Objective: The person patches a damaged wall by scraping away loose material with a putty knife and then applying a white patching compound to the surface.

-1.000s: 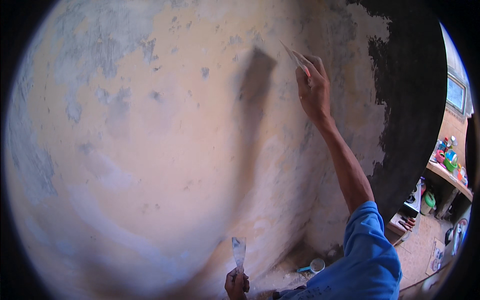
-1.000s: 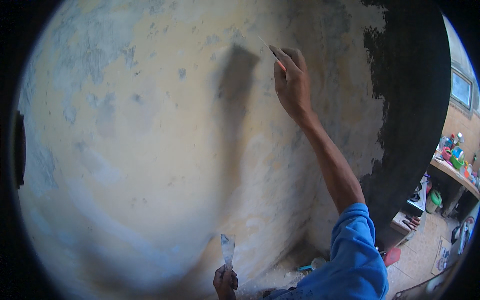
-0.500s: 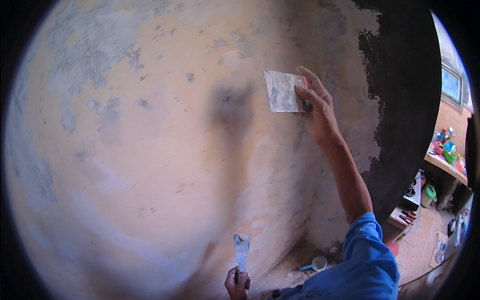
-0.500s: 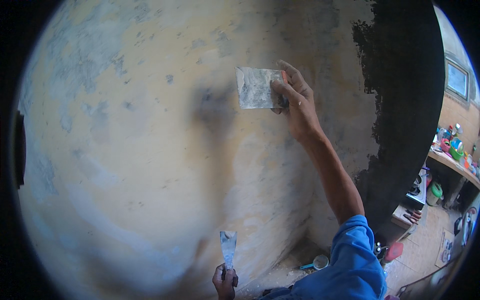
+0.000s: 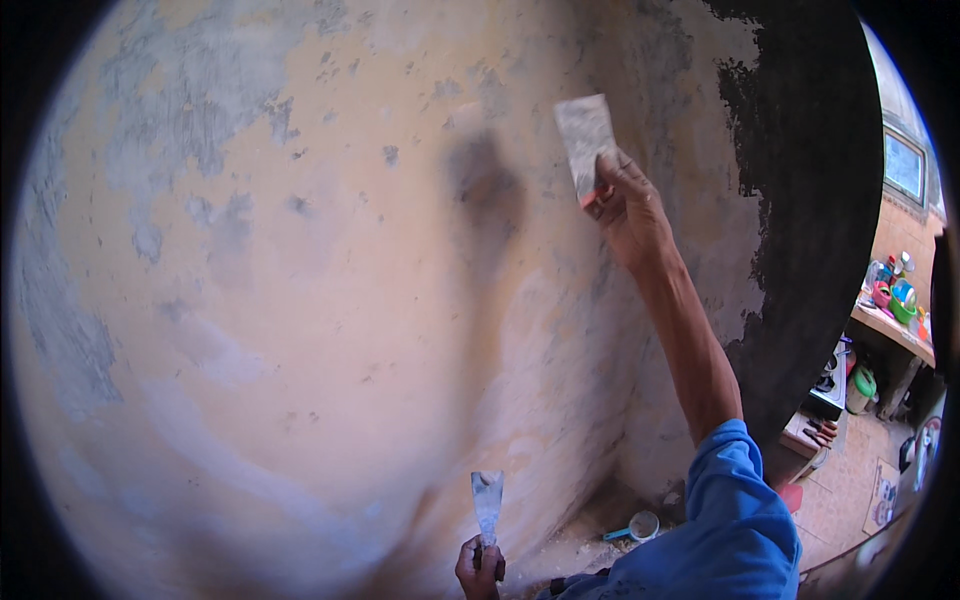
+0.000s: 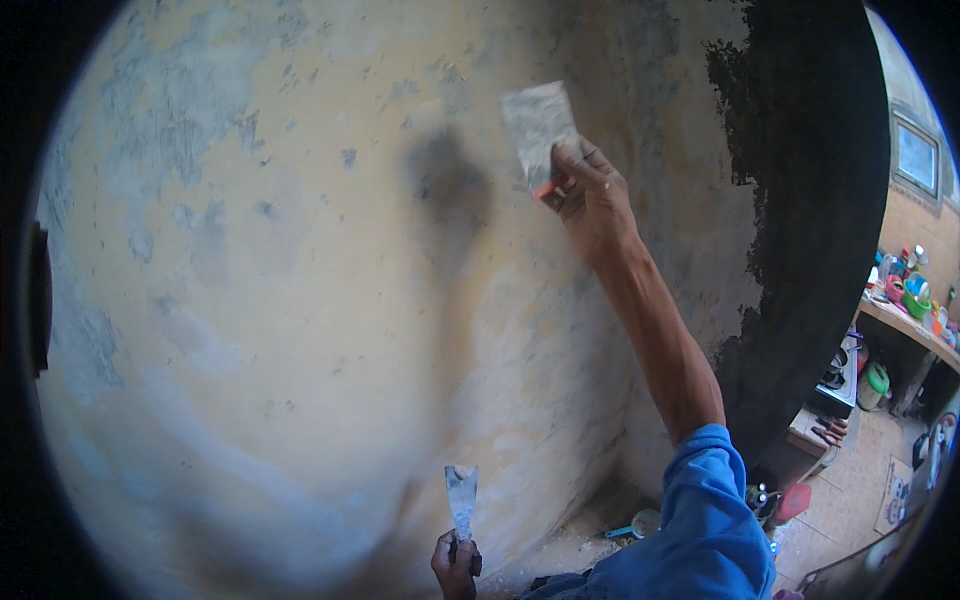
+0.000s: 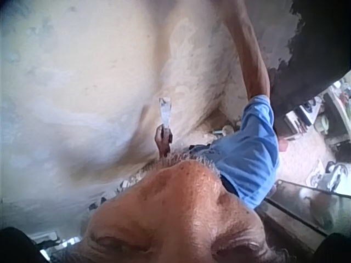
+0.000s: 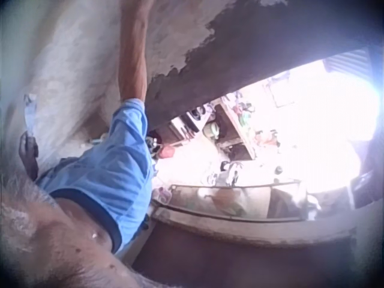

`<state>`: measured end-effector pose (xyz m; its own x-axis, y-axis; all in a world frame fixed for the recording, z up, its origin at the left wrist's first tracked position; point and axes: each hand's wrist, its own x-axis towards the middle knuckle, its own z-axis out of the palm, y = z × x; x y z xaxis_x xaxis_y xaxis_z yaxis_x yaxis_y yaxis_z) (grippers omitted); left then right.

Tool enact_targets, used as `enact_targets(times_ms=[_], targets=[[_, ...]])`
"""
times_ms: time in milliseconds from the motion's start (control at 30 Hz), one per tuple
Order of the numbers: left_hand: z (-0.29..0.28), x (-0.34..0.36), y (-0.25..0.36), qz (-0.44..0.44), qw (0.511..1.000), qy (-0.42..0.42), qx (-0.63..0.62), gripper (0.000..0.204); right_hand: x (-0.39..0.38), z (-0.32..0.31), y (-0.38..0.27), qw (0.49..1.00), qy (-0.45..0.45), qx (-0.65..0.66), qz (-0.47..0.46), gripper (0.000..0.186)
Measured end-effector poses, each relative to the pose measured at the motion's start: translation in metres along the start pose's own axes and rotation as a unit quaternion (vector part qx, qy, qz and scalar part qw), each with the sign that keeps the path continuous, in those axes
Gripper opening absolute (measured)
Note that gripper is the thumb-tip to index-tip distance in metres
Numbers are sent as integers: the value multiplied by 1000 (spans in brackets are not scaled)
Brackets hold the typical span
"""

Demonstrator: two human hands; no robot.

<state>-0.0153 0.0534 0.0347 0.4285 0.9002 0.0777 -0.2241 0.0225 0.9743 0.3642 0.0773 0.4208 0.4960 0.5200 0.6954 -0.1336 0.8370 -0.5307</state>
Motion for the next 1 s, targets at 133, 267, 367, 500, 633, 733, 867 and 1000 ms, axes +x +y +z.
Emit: enact_targets(times_ms=[133,267,367,500,633,733,867,1000], targets=[[-3,-1,12,-49,998,-18,37,24,5,27,-11,994,48,60,-74,22],[0,2,8,-20,999,-2,29,24,15,28,-8,985,79,-62,-138,25],[-1,2,4,-33,999,6,12,26,11,33,-5,938,96,-242,-228,25],[-1,5,-8,-4,1000,15,8,26,14,24,5,817,101,-441,-358,20],[-3,10,-19,2,1000,25,-14,27,24,29,17,658,57,-542,-519,16],[-3,11,-18,-6,999,21,-27,27,24,31,24,626,31,-610,-485,27],[-5,11,-24,-3,999,24,-42,28,26,38,25,612,14,-634,-472,42],[-5,12,-31,-9,999,20,-38,29,28,39,29,602,9,-635,-484,40]])
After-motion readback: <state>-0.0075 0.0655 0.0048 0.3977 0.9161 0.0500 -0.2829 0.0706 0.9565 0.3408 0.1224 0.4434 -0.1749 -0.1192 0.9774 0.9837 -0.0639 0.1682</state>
